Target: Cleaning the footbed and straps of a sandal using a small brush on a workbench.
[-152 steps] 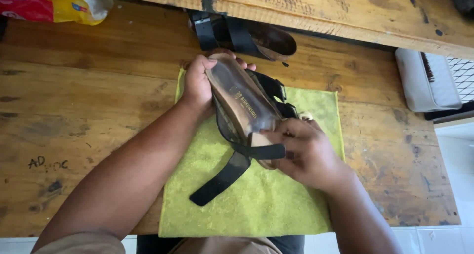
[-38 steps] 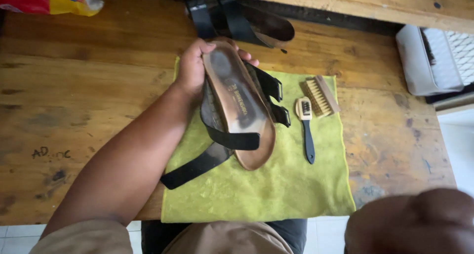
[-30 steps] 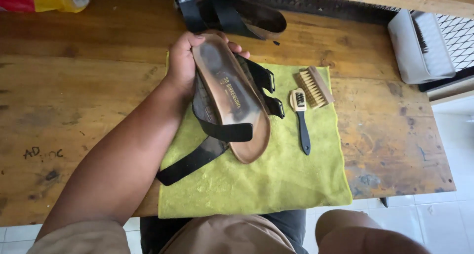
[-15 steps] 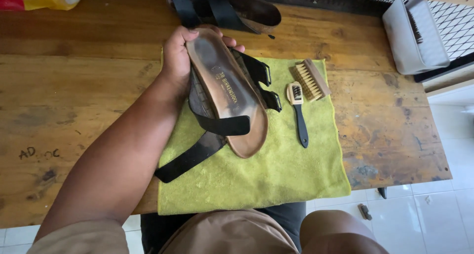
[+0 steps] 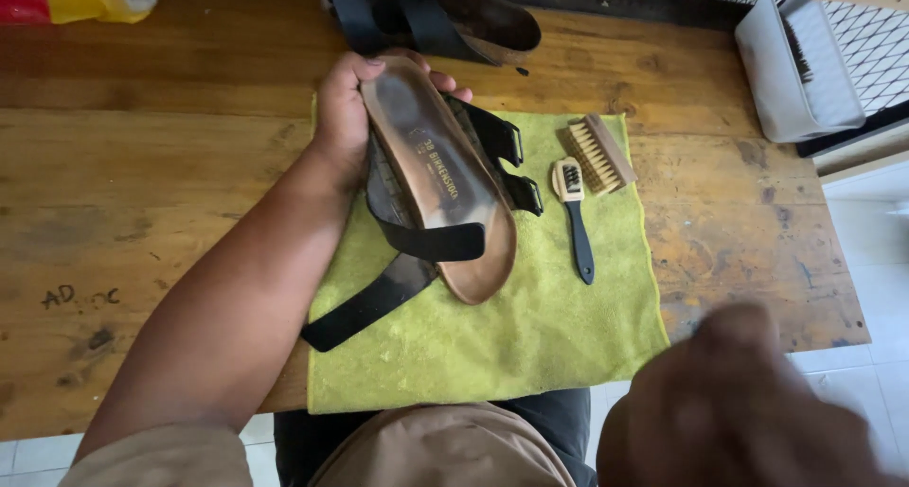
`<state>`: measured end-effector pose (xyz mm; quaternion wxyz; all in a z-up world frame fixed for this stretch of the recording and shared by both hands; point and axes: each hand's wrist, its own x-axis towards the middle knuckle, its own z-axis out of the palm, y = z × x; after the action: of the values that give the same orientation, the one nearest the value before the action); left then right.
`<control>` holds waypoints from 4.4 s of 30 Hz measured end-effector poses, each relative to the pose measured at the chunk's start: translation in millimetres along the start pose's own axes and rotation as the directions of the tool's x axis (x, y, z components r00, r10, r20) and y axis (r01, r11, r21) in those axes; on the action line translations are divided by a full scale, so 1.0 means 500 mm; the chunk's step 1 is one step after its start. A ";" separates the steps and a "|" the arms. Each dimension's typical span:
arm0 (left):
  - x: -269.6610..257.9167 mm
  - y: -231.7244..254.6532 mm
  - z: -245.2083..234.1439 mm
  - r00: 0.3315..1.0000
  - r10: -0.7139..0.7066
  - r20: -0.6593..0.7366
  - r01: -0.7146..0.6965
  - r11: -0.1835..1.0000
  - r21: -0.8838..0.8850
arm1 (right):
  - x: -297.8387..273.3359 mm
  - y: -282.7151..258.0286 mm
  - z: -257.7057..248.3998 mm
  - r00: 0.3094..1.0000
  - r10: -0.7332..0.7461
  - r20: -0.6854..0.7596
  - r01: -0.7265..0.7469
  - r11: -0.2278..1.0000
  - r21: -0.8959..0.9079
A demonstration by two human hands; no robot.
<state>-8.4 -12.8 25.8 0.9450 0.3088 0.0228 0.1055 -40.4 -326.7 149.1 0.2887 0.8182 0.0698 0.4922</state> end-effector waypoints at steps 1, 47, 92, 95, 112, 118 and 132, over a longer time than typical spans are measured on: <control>0.001 -0.002 -0.004 0.999 0.015 0.040 -0.015 1.000 0.001 | -0.086 -0.012 0.089 0.999 0.025 -0.020 -0.025 1.000 -0.005; 0.019 -0.017 -0.043 0.997 0.022 0.076 -0.021 1.000 -0.017 | -0.128 -0.126 0.057 0.806 -0.531 0.262 -0.389 -0.140 0.911; 0.038 -0.028 -0.083 0.989 0.135 0.056 -0.143 0.976 0.163 | -0.202 -0.160 0.010 0.734 -0.672 -0.097 0.275 0.163 0.947; 0.034 -0.024 -0.066 0.995 0.099 -0.012 -0.098 0.990 0.106 | -0.181 -0.168 0.042 0.711 -0.698 -0.079 0.285 0.184 0.941; 0.049 -0.023 -0.075 0.989 -0.092 0.113 0.085 0.994 0.070 | 0.055 -0.198 0.142 0.741 -0.560 -0.370 0.329 -0.178 0.927; 0.053 -0.027 -0.064 0.984 -0.177 0.035 0.177 0.984 -0.003 | 0.111 -0.272 0.104 0.625 -0.399 -0.671 0.671 -0.165 0.723; 0.107 -0.063 -0.078 0.948 -0.187 -0.258 0.205 0.978 0.044 | 0.110 -0.417 0.111 0.579 -0.260 -0.773 0.735 -0.243 0.633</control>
<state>45.6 -3.6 -23.1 0.9287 0.3222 0.1771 0.0488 69.8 -155.5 59.0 -0.1790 0.5564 0.7660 0.2676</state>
